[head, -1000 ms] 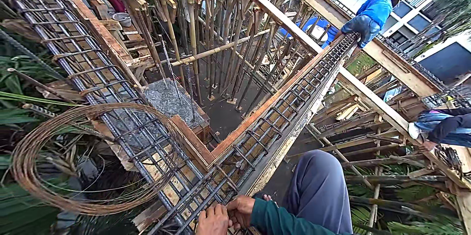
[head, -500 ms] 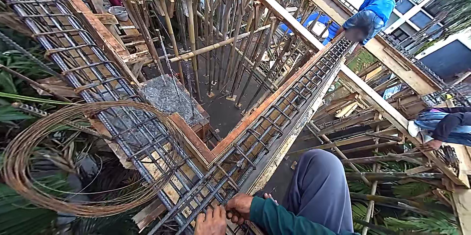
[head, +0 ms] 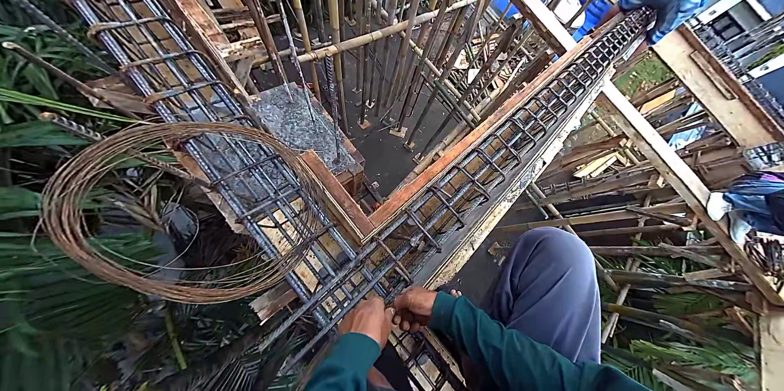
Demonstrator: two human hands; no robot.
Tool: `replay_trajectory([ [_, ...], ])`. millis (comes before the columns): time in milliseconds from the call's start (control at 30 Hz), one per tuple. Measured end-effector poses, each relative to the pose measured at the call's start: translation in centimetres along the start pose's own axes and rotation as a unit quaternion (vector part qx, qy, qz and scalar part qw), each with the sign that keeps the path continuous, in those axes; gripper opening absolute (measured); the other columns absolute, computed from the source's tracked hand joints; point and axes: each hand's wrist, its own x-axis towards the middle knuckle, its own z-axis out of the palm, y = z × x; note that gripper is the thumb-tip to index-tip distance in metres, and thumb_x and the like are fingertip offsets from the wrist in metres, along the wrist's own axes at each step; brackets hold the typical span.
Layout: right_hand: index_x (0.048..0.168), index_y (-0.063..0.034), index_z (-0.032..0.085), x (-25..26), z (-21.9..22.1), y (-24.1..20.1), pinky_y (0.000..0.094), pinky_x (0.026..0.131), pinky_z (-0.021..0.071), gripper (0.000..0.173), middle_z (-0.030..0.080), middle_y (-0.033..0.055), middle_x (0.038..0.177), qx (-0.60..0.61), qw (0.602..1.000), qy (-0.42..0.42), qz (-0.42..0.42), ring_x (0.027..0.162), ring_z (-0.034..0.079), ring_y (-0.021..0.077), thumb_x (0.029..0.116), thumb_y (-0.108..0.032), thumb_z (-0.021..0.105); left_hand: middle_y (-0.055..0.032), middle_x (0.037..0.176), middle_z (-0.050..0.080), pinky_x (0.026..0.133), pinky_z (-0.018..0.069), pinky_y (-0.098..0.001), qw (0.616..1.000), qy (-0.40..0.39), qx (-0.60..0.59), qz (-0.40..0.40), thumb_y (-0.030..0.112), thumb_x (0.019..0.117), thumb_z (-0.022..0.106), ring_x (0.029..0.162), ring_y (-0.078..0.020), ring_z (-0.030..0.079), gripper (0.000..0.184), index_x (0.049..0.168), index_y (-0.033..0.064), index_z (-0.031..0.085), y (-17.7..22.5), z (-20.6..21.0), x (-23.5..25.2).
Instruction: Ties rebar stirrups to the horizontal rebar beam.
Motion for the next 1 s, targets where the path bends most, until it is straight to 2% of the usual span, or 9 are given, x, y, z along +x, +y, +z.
replay_trajectory([
  [100,0.096,-0.0070,0.060,0.1,-0.1,0.1,0.0222,0.044,0.0411,0.020,0.062,-0.0005,0.068,0.022,1.000,-0.009,-0.003,0.048,0.052,0.0065,0.1061,-0.016,0.046,-0.0214,0.128,0.067,0.103,0.0480,-0.0576,0.999,-0.021,-0.029,0.005,0.043,0.1077,0.046,0.124,-0.0361,0.062,0.048,0.122,0.0032,0.068,-1.2,0.0,0.9],
  [233,0.091,-0.0078,0.059,0.3,-0.2,0.2,0.0220,0.043,0.0404,0.021,0.063,0.0002,0.067,0.034,0.999,-0.009,0.002,0.047,0.053,0.0068,0.1057,-0.017,0.047,-0.0201,0.134,0.064,0.104,0.0476,-0.0575,0.999,-0.028,-0.023,-0.034,0.042,0.1091,0.038,0.129,-0.0342,0.061,0.051,0.127,0.0034,0.065,0.0,0.3,0.3],
  [433,0.086,-0.0092,0.060,0.3,-0.4,-0.1,0.0228,0.044,0.0400,0.026,0.063,-0.0007,0.063,0.003,1.000,-0.008,0.004,0.047,0.054,0.0070,0.1058,-0.020,0.047,-0.0183,0.133,0.066,0.097,0.0519,-0.0556,0.996,-0.014,0.034,-0.082,0.035,0.1048,0.048,0.124,-0.0334,0.064,0.045,0.130,0.0017,0.063,3.0,0.2,-0.8],
  [533,0.085,-0.0095,0.060,0.2,-0.4,-0.1,0.0228,0.044,0.0399,0.028,0.062,-0.0014,0.063,-0.007,1.000,-0.004,0.005,0.047,0.053,0.0070,0.1066,-0.022,0.046,-0.0179,0.130,0.068,0.095,0.0535,-0.0538,0.995,0.003,0.053,-0.084,0.036,0.1056,0.047,0.120,-0.0331,0.066,0.046,0.134,0.0026,0.060,3.1,0.9,-0.8],
  [733,0.094,-0.0089,0.060,-0.1,-0.2,-0.3,0.0231,0.046,0.0408,0.029,0.061,-0.0012,0.068,0.004,1.000,-0.008,0.020,0.050,0.052,0.0072,0.1087,-0.025,0.042,-0.0189,0.130,0.067,0.098,0.0502,-0.0538,0.996,0.034,0.069,-0.039,0.033,0.1095,0.036,0.123,-0.0352,0.064,0.047,0.139,0.0032,0.056,2.0,2.0,-0.4],
  [867,0.102,-0.0095,0.062,-0.1,-0.4,0.2,0.0211,0.045,0.0400,0.029,0.062,-0.0010,0.071,0.075,0.996,-0.050,0.018,0.050,0.052,0.0060,0.1095,-0.028,0.041,-0.0203,0.130,0.066,0.099,0.0498,-0.0541,0.996,0.034,0.084,-0.006,0.032,0.1104,0.034,0.123,-0.0356,0.064,0.045,0.136,0.0026,0.056,0.9,2.1,0.0],
  [1000,0.110,-0.0089,0.062,-0.2,-0.7,0.7,0.0202,0.048,0.0426,0.025,0.066,0.0012,0.079,0.121,0.989,-0.076,0.024,0.056,0.057,0.0060,0.1100,-0.024,0.042,-0.0210,0.132,0.065,0.101,0.0484,-0.0547,0.996,0.028,0.087,0.023,0.031,0.1114,0.032,0.125,-0.0363,0.063,0.046,0.137,0.0011,0.055,0.2,2.0,0.0],
])
